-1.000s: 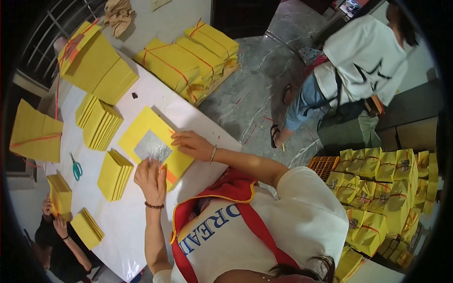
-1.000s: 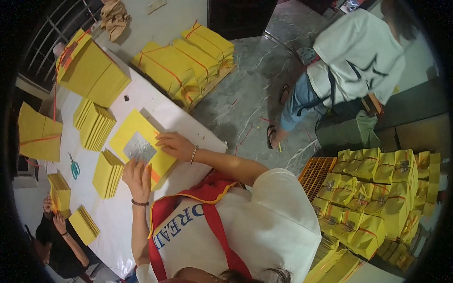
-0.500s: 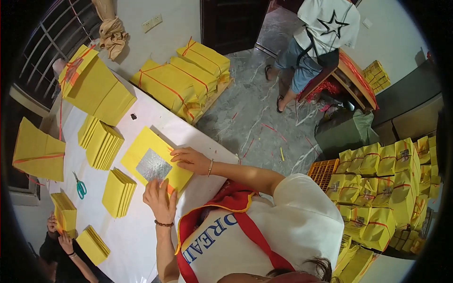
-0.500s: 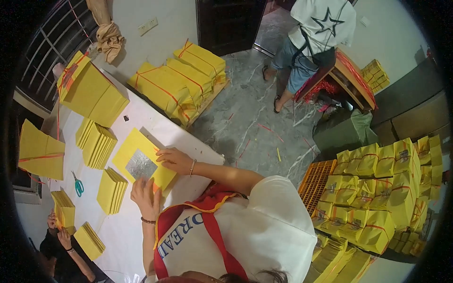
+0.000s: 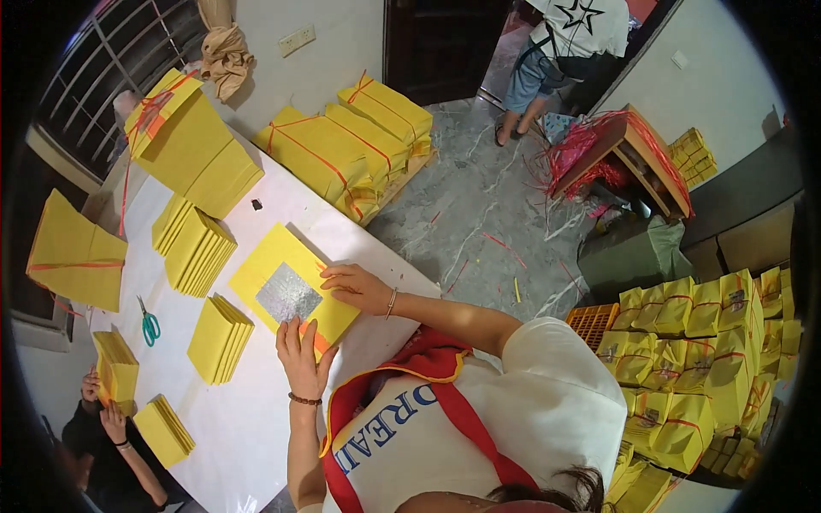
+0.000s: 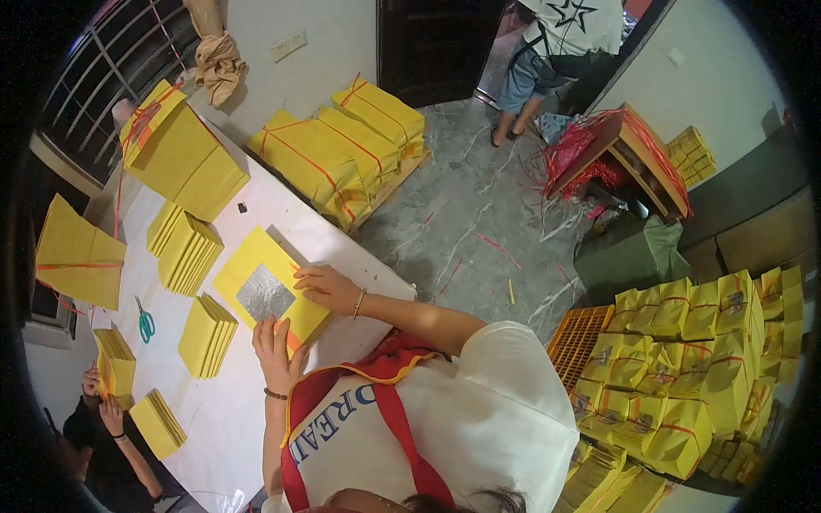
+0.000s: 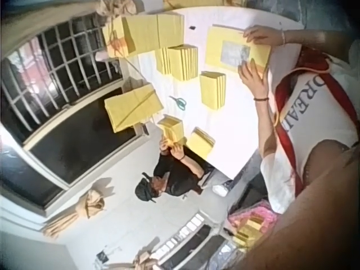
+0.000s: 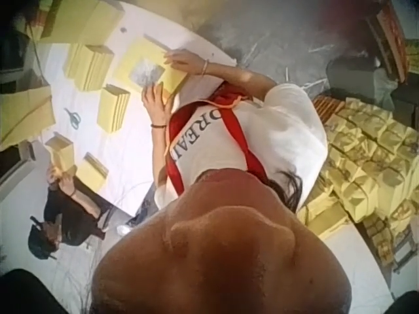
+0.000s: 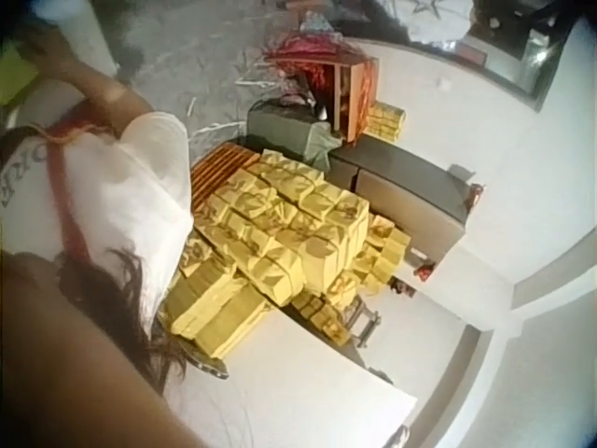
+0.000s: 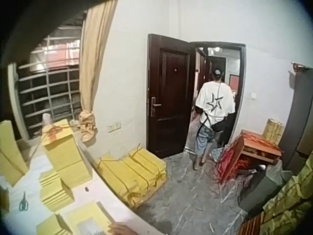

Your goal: Folding and stacking yellow paper sheets at a work table in a paper mill or processing facility.

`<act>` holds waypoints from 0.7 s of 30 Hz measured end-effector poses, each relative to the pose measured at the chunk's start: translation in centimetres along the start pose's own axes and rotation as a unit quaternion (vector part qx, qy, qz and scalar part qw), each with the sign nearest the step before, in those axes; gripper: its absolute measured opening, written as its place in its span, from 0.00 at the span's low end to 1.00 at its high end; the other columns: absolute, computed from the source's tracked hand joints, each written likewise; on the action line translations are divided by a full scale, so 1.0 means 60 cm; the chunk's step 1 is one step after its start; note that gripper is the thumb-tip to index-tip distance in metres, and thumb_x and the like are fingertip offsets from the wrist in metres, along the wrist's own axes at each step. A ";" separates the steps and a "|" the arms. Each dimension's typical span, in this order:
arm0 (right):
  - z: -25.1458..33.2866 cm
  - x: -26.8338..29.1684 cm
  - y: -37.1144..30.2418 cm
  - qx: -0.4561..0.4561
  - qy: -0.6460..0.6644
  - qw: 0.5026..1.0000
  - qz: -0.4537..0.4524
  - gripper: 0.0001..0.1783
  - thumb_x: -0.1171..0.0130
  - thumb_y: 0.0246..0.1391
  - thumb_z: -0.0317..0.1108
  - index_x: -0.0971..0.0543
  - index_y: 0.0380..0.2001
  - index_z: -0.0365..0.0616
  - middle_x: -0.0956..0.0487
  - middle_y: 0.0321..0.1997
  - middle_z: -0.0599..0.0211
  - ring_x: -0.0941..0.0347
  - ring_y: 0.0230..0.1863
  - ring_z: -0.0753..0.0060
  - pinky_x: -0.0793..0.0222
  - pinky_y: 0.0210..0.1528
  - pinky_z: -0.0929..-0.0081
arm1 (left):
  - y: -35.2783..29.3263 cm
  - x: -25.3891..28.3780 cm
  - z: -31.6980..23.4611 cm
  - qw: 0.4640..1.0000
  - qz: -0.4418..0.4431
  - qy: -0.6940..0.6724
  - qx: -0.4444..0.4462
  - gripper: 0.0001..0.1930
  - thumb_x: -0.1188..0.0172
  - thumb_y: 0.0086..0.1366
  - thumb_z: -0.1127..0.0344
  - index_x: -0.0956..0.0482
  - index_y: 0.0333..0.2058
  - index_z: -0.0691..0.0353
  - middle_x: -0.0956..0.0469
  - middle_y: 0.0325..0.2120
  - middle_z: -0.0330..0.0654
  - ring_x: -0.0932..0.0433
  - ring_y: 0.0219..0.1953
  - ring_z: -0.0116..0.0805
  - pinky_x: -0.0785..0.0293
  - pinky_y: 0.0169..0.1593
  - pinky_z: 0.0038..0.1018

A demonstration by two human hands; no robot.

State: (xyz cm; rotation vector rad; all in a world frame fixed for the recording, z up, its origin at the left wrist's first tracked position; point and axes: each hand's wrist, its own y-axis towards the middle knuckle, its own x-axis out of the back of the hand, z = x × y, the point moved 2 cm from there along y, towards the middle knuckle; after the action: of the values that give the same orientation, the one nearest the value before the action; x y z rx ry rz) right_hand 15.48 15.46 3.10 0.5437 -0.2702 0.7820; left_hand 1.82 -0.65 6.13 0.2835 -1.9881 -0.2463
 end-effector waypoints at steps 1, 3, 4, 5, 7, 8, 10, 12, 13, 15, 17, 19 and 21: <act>-0.002 -0.001 -0.001 -0.002 0.007 1.000 -0.004 0.12 0.49 0.51 0.32 0.24 0.39 0.45 0.31 0.52 0.65 0.39 0.55 0.62 0.46 0.57 0.69 | 0.000 0.001 0.000 1.000 0.005 0.002 0.003 0.28 0.38 0.51 0.58 0.32 0.50 0.60 0.41 0.55 0.51 0.49 0.58 0.55 0.50 0.59 0.45; -0.006 -0.005 -0.001 -0.002 0.014 1.000 -0.006 0.12 0.49 0.51 0.32 0.24 0.39 0.44 0.31 0.52 0.65 0.39 0.55 0.62 0.46 0.57 0.69 | 0.001 0.002 -0.001 1.000 0.008 0.004 0.009 0.27 0.38 0.51 0.58 0.32 0.50 0.59 0.41 0.55 0.51 0.49 0.58 0.55 0.50 0.59 0.45; -0.009 -0.007 0.000 0.000 0.019 1.000 -0.010 0.12 0.48 0.51 0.33 0.24 0.39 0.44 0.31 0.52 0.65 0.38 0.54 0.62 0.44 0.57 0.69 | 0.000 0.003 -0.001 1.000 0.007 0.008 0.009 0.27 0.38 0.51 0.57 0.32 0.49 0.59 0.41 0.54 0.50 0.48 0.58 0.54 0.50 0.58 0.45; -0.012 -0.008 0.001 0.003 0.025 1.000 -0.015 0.11 0.48 0.51 0.33 0.23 0.38 0.44 0.31 0.52 0.64 0.37 0.54 0.63 0.43 0.56 0.70 | 0.000 0.003 -0.001 1.000 0.007 0.013 0.009 0.27 0.38 0.51 0.57 0.32 0.49 0.59 0.41 0.54 0.50 0.48 0.58 0.54 0.49 0.58 0.44; -0.018 -0.009 0.005 -0.010 0.066 0.998 -0.012 0.11 0.47 0.51 0.33 0.23 0.38 0.44 0.32 0.52 0.63 0.37 0.53 0.64 0.42 0.55 0.71 | 0.002 0.001 -0.001 1.000 -0.001 0.013 0.005 0.27 0.38 0.51 0.57 0.32 0.49 0.59 0.40 0.54 0.50 0.47 0.58 0.54 0.49 0.58 0.44; -0.020 -0.008 0.007 -0.024 0.106 0.994 -0.014 0.11 0.47 0.51 0.33 0.23 0.37 0.43 0.32 0.52 0.63 0.36 0.52 0.65 0.40 0.54 0.72 | 0.002 0.001 -0.001 1.000 -0.006 0.011 -0.003 0.27 0.38 0.51 0.57 0.32 0.49 0.59 0.40 0.54 0.50 0.47 0.57 0.54 0.49 0.58 0.44; -0.015 -0.004 0.008 -0.060 0.156 0.986 0.000 0.10 0.46 0.51 0.33 0.23 0.37 0.43 0.32 0.52 0.63 0.35 0.52 0.67 0.39 0.53 0.74 | 0.001 0.002 -0.002 1.000 -0.008 0.011 0.001 0.26 0.39 0.50 0.59 0.32 0.49 0.60 0.40 0.54 0.50 0.46 0.57 0.54 0.49 0.58 0.45; -0.014 -0.004 0.010 -0.098 0.205 0.974 0.011 0.10 0.46 0.51 0.32 0.23 0.37 0.42 0.32 0.52 0.63 0.35 0.52 0.69 0.38 0.51 0.75 | -0.001 0.002 -0.003 1.000 -0.010 0.010 0.003 0.26 0.40 0.50 0.61 0.32 0.49 0.60 0.40 0.54 0.50 0.46 0.57 0.55 0.49 0.58 0.45; -0.014 -0.003 0.010 -0.088 0.201 0.976 0.010 0.10 0.46 0.51 0.32 0.23 0.37 0.42 0.31 0.51 0.64 0.35 0.51 0.70 0.38 0.51 0.75 | -0.001 0.002 -0.003 1.000 -0.009 0.011 0.005 0.26 0.40 0.50 0.60 0.32 0.49 0.60 0.40 0.54 0.50 0.46 0.57 0.54 0.49 0.58 0.45; -0.017 -0.003 0.010 -0.077 0.197 0.977 0.010 0.10 0.46 0.51 0.32 0.23 0.37 0.42 0.31 0.51 0.65 0.35 0.51 0.71 0.38 0.50 0.76 | -0.001 0.003 -0.004 1.000 -0.009 0.012 0.007 0.26 0.40 0.50 0.60 0.32 0.49 0.60 0.40 0.54 0.50 0.46 0.57 0.54 0.49 0.58 0.45; -0.019 -0.004 0.009 -0.068 0.175 0.982 0.001 0.10 0.47 0.51 0.31 0.23 0.38 0.42 0.31 0.51 0.66 0.35 0.49 0.72 0.38 0.49 0.77 | 0.001 0.003 -0.005 1.000 -0.006 0.010 0.010 0.26 0.40 0.50 0.60 0.32 0.49 0.60 0.40 0.54 0.50 0.47 0.57 0.54 0.49 0.58 0.45; -0.020 -0.006 0.007 -0.068 0.174 0.982 0.004 0.10 0.47 0.51 0.31 0.23 0.38 0.42 0.31 0.51 0.65 0.35 0.49 0.72 0.37 0.48 0.77 | -0.001 0.002 -0.003 1.000 -0.007 0.009 0.011 0.26 0.40 0.49 0.60 0.32 0.49 0.59 0.40 0.54 0.50 0.47 0.57 0.54 0.49 0.58 0.45; -0.019 -0.006 0.006 -0.068 0.174 0.982 0.007 0.10 0.47 0.51 0.30 0.23 0.38 0.42 0.31 0.51 0.65 0.35 0.49 0.73 0.37 0.48 0.78 | -0.001 0.003 -0.003 1.000 -0.008 0.008 0.014 0.26 0.40 0.49 0.61 0.32 0.49 0.59 0.40 0.54 0.50 0.47 0.58 0.54 0.49 0.58 0.45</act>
State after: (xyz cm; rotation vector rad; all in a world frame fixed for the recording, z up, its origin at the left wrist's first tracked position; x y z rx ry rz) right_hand 14.99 16.08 2.15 0.2682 -0.0027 0.8503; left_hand 1.94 -0.76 6.33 0.3184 -1.9747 -0.2268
